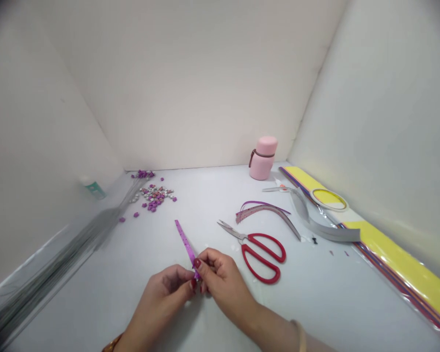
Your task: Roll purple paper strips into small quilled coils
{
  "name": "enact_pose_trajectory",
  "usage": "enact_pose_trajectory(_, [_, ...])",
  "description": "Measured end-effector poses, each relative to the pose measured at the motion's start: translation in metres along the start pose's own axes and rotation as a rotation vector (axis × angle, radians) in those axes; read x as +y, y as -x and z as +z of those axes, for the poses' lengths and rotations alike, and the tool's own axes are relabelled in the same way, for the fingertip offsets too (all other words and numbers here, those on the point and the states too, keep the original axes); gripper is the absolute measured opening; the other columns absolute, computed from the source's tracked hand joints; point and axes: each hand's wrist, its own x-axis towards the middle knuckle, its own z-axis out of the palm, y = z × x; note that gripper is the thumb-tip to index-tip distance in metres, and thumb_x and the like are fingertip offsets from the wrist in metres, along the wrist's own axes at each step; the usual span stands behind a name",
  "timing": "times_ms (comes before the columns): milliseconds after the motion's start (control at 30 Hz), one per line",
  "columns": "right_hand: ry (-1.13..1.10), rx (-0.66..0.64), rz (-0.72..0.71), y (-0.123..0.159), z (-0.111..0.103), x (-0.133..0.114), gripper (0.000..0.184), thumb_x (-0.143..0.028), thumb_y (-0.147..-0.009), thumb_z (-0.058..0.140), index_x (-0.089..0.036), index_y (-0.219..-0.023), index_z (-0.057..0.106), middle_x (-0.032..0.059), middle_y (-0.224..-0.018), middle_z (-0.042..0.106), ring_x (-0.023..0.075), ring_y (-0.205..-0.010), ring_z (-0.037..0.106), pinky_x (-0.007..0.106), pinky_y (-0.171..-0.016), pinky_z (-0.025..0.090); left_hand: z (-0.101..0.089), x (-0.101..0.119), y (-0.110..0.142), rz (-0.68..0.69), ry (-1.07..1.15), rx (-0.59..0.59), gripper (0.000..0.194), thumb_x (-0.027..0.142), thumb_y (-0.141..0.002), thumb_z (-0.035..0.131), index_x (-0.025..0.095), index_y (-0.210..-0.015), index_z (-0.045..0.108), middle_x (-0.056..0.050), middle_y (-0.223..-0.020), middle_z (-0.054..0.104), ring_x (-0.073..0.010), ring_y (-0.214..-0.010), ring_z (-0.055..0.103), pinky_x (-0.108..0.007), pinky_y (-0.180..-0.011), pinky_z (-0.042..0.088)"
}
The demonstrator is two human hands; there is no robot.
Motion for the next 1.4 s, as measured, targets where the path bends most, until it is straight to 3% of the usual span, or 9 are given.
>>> enact_pose_trajectory(167, [0.02,0.02,0.01,0.0,0.001,-0.003,0.025,-0.037,-0.079,0.054,-0.016,-0.067,0.05,-0.0069,-0.048,0.043,0.0065,-0.043,0.039,0.018,-0.044,0.029,-0.003,-0.004,-0.003,0.012,0.002,-0.023,0.014,0.024,-0.072,0.059,0.012,-0.066,0.061,-0.003,-0.062,0.065,-0.0136,-0.06,0.056,-0.022,-0.058,0.041])
enact_pose_trajectory(400, [0.034,0.031,0.016,-0.003,0.0,0.0,0.024,-0.036,-0.078,0.054,-0.015,-0.067,0.05,-0.0073,-0.045,0.043,0.0059,-0.04,0.039,0.017,-0.041,0.029,-0.004,-0.007,-0.005,0.02,0.005,-0.037,0.017,0.024,-0.073,0.06,0.012,-0.062,0.059,0.0,-0.056,0.061,-0.0115,-0.056,0.053,-0.02,-0.054,0.038])
enact_pose_trajectory(633, [0.055,0.052,-0.019,-0.002,-0.001,0.003,0.022,-0.035,-0.081,0.051,-0.016,-0.071,0.05,-0.0065,-0.048,0.046,0.0061,-0.041,0.041,0.017,-0.042,0.03,-0.001,-0.006,-0.003,0.065,0.133,-0.064,0.01,0.021,-0.076,0.058,0.011,-0.073,0.06,-0.005,-0.066,0.066,-0.0143,-0.064,0.058,-0.023,-0.061,0.043])
enact_pose_trajectory(833, [0.048,0.053,-0.014,-0.002,0.0,0.003,0.021,-0.035,-0.082,0.05,-0.016,-0.072,0.049,-0.0071,-0.048,0.045,0.006,-0.041,0.041,0.017,-0.042,0.031,0.0,-0.004,0.0,0.162,0.049,-0.057,0.012,0.02,-0.079,0.054,0.013,-0.077,0.063,-0.007,-0.075,0.068,-0.0164,-0.071,0.06,-0.025,-0.068,0.044])
enact_pose_trajectory(1000, [0.032,0.037,-0.028,-0.003,-0.002,0.004,0.02,-0.034,-0.083,0.048,-0.017,-0.074,0.05,-0.0067,-0.049,0.046,0.0061,-0.041,0.042,0.017,-0.042,0.032,-0.001,-0.006,-0.002,0.095,0.14,-0.031,0.011,0.021,-0.077,0.058,0.012,-0.081,0.062,-0.006,-0.073,0.068,-0.0159,-0.07,0.06,-0.025,-0.067,0.045])
enact_pose_trajectory(1100, [0.065,0.074,-0.127,-0.003,-0.005,0.001,0.015,-0.03,-0.086,0.044,-0.019,-0.095,0.051,-0.0034,-0.064,0.051,0.0075,-0.047,0.046,0.019,-0.045,0.037,-0.003,-0.006,-0.004,0.038,0.204,0.056,0.015,0.022,-0.072,0.064,0.012,-0.083,0.061,-0.005,-0.071,0.067,-0.0142,-0.067,0.059,-0.023,-0.064,0.044])
enact_pose_trajectory(1167, [0.202,0.066,-0.263,-0.002,-0.008,-0.002,0.021,-0.023,-0.085,0.044,-0.022,-0.105,0.052,0.0006,-0.077,0.054,0.0109,-0.062,0.052,0.023,-0.057,0.043,-0.004,-0.005,-0.005,0.03,0.245,0.094,0.017,0.022,-0.069,0.066,0.012,-0.083,0.061,-0.004,-0.07,0.066,-0.013,-0.066,0.057,-0.023,-0.064,0.044])
enact_pose_trajectory(1267, [0.401,-0.007,-0.425,-0.001,-0.01,-0.006,0.023,-0.014,-0.082,0.048,-0.022,-0.1,0.06,0.0043,-0.086,0.055,0.0159,-0.081,0.054,0.028,-0.072,0.044,-0.003,-0.003,-0.004,0.059,0.317,0.102,0.017,0.022,-0.067,0.069,0.013,-0.08,0.063,-0.002,-0.068,0.064,-0.0115,-0.064,0.056,-0.021,-0.063,0.044])
enact_pose_trajectory(1400, [0.464,-0.009,-0.46,-0.001,-0.011,-0.007,0.025,-0.009,-0.08,0.048,-0.023,-0.092,0.064,0.0038,-0.083,0.054,0.0154,-0.078,0.054,0.026,-0.069,0.045,-0.001,-0.003,-0.002,0.083,0.347,0.094,0.015,0.021,-0.065,0.07,0.013,-0.074,0.063,-0.001,-0.064,0.063,-0.0106,-0.061,0.055,-0.02,-0.059,0.043])
